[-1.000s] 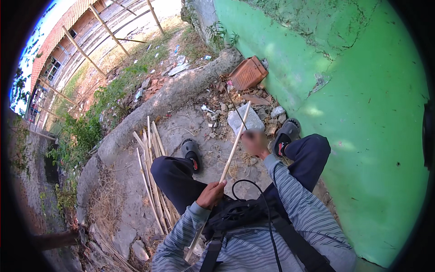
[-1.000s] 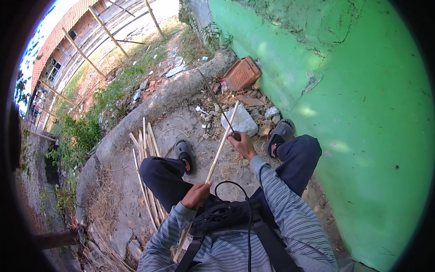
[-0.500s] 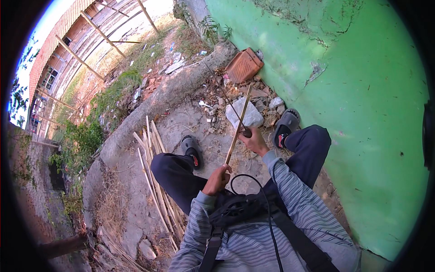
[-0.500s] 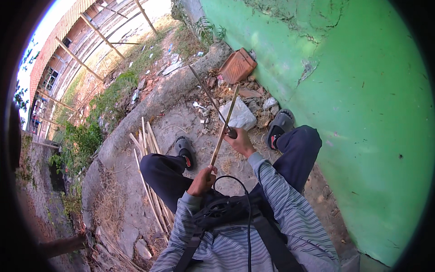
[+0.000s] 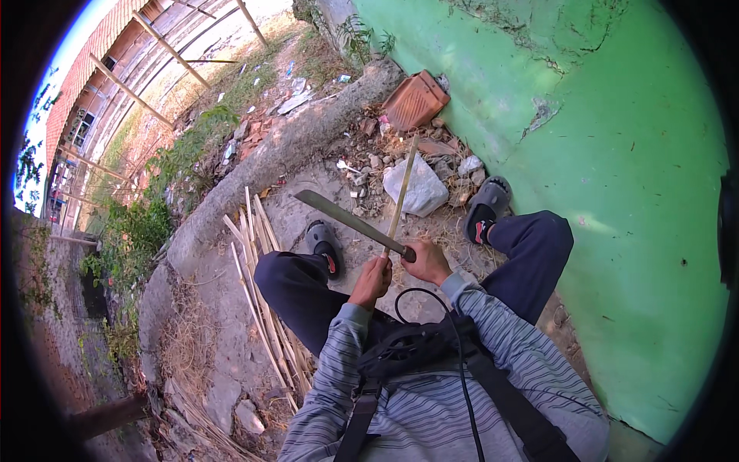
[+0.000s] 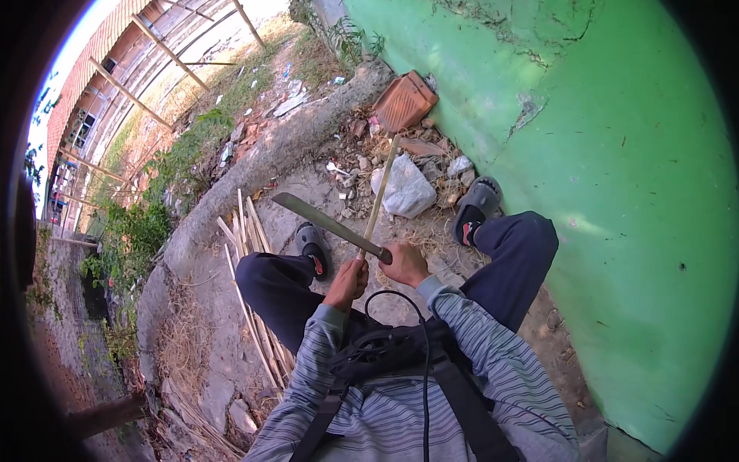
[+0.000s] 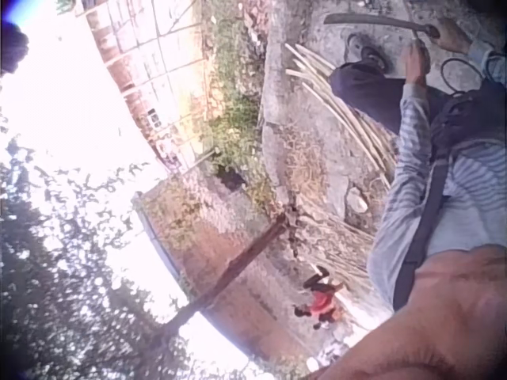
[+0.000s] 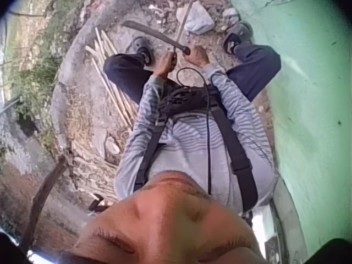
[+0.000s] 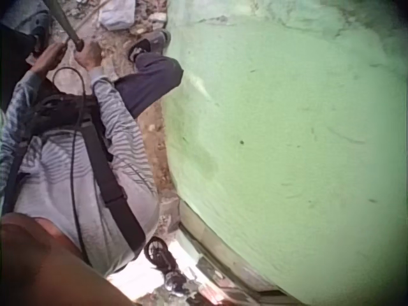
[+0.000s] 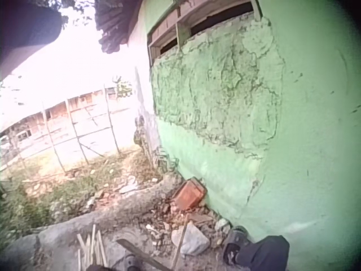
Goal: The person scrapes a thin wooden stick using a machete while sitting outside.
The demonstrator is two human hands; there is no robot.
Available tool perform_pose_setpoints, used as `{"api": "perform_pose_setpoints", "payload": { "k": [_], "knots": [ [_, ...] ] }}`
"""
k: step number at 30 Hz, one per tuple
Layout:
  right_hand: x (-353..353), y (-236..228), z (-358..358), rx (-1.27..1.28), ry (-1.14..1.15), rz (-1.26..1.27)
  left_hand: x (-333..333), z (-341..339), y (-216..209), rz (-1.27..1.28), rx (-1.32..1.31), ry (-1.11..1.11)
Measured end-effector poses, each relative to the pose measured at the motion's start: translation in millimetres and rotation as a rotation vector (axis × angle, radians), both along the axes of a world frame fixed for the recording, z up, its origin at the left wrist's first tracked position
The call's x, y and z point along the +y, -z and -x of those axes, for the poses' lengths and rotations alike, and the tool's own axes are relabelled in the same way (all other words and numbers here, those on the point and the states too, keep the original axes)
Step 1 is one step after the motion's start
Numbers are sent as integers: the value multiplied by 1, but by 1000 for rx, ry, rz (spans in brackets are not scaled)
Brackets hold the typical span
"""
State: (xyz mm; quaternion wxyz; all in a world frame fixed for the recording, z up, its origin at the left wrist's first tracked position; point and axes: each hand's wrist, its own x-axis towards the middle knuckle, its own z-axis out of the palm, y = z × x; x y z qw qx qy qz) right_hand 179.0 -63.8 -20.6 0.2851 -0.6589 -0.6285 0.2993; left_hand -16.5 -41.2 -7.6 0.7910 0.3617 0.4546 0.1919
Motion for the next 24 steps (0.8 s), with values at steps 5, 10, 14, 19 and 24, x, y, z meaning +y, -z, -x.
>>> {"api": "perform_pose_setpoints", "payload": {
  "k": [5, 10, 14, 19, 24],
  "knots": [
    [-7, 12, 10, -39, 9, 51, -7, 0, 50, -577, 389, 20],
    [-7, 24, 7, -86, 42, 135, -14, -14, 43, -844, 704, 90],
    [-12, 27, 14, -55, 60, 161, -17, -13, 41, -841, 782, 88],
    [-8, 40, 2, -86, 22, 151, -19, -21, 41, -873, 808, 106],
    [-12, 45, 12, -101, 65, 213, -20, -18, 47, -824, 887, 136]
  ]
}}
